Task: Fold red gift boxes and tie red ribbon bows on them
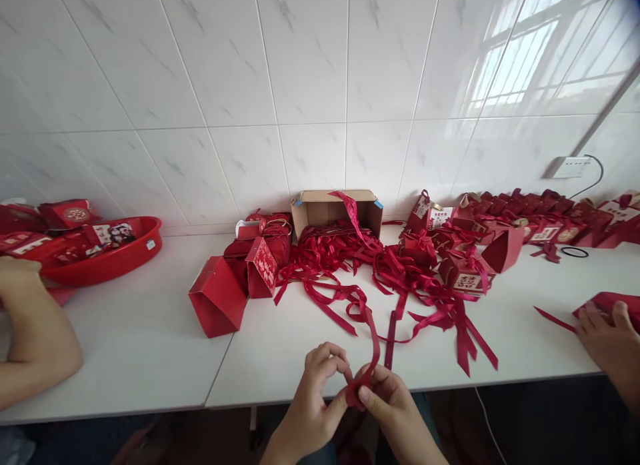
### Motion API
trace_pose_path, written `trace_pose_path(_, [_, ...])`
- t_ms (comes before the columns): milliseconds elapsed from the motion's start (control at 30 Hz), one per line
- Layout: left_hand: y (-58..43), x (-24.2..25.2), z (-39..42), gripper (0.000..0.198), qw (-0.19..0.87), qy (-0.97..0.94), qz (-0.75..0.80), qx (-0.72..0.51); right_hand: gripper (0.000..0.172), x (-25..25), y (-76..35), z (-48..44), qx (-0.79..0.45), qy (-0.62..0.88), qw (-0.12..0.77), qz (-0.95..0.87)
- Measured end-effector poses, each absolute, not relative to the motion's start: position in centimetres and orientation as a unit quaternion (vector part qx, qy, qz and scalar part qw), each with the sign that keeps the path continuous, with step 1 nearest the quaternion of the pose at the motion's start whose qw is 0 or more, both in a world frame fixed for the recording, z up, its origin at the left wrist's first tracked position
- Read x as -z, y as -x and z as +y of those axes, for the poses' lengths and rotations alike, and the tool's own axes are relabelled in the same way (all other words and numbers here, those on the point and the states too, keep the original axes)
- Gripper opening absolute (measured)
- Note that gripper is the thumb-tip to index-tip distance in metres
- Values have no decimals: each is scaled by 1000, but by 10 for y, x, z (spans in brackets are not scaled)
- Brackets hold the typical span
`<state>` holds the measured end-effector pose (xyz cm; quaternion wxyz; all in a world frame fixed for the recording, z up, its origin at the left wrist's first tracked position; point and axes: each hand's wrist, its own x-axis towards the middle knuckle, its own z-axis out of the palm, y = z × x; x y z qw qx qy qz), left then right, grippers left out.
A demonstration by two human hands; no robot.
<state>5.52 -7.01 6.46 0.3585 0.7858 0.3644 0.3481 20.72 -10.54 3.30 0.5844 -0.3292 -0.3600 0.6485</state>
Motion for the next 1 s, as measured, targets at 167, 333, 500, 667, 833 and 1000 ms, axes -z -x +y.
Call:
trace_pose_path(167, [-59,-51,-73,3,279,-777,403,-394,23,-36,-200,-102,-593,371,605,-381])
trace_pose_path(333, [-60,-42,-71,7,276,-754,421,-422,21,-27,-196,-99,-600,356,622,-356])
trace_pose_path(500, [-53,-42,-67,12,307,-756,426,-392,20,-18,-197,-98,-653,318,609,-318])
trace_pose_path(667, [-40,-49,-53,12,303,-789,411,-342,17,-20,-195,-99,-670,296,610,-304])
trace_pose_path(833, [-7,-58,20,27,88,-651,547,-519,17,-19,-200,-103,-676,295,615,-279])
trace_pose_path(1000, [19,-70,101,69,-7,-591,578,-562,14,-21,-207,-109,-669,298,620,-282])
